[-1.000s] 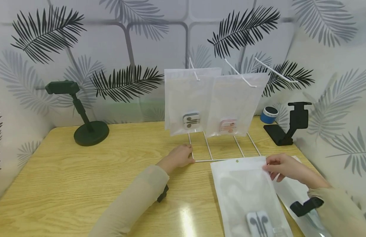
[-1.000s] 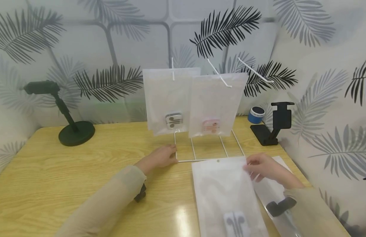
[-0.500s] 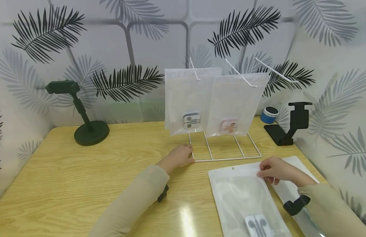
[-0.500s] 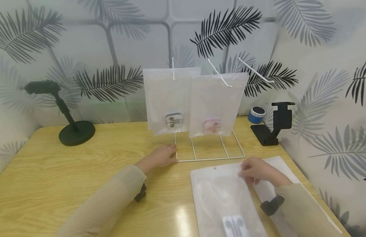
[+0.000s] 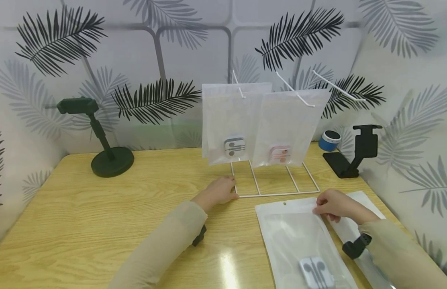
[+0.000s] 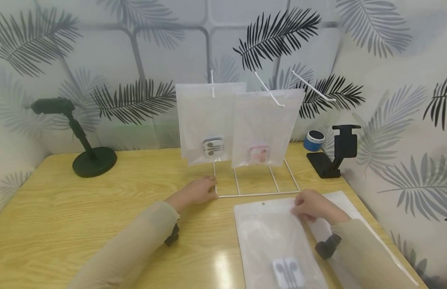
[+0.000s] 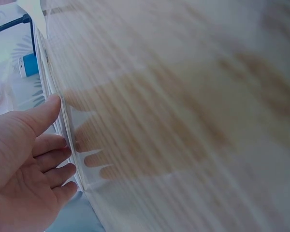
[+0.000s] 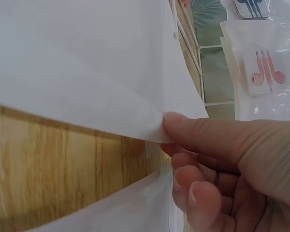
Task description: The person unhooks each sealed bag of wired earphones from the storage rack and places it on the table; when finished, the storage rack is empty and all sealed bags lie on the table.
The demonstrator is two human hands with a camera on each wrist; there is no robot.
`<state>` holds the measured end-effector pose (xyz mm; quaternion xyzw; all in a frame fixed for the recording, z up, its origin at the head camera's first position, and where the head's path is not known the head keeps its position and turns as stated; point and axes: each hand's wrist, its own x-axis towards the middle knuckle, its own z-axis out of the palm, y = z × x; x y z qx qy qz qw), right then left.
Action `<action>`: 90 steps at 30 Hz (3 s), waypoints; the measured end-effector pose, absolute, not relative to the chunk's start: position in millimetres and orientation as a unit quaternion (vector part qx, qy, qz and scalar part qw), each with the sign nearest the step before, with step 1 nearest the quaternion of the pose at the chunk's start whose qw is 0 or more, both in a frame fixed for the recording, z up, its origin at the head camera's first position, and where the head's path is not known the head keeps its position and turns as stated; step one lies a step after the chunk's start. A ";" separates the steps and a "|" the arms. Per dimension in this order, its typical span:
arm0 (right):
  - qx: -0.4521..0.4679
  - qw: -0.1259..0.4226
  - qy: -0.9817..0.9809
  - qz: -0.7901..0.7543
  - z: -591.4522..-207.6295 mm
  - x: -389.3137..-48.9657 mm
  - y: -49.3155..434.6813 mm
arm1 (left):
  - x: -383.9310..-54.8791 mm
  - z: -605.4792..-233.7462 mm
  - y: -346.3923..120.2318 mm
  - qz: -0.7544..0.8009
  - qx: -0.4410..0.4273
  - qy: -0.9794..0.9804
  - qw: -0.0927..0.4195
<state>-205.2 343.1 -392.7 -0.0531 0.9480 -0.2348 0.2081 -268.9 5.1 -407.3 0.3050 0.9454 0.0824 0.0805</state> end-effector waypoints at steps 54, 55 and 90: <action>-0.098 0.133 0.953 -0.254 -395.1 -266.0 373.3 | -266.1 -404.3 4.9 0.083 0.295 0.947 0.096; -0.096 0.139 0.952 -0.255 -395.3 -266.7 373.0 | -265.9 -404.3 5.0 0.083 0.295 0.947 0.096; -0.102 0.226 0.930 -0.270 -401.1 -284.1 384.1 | -283.0 -354.9 18.9 0.210 0.372 0.904 -0.018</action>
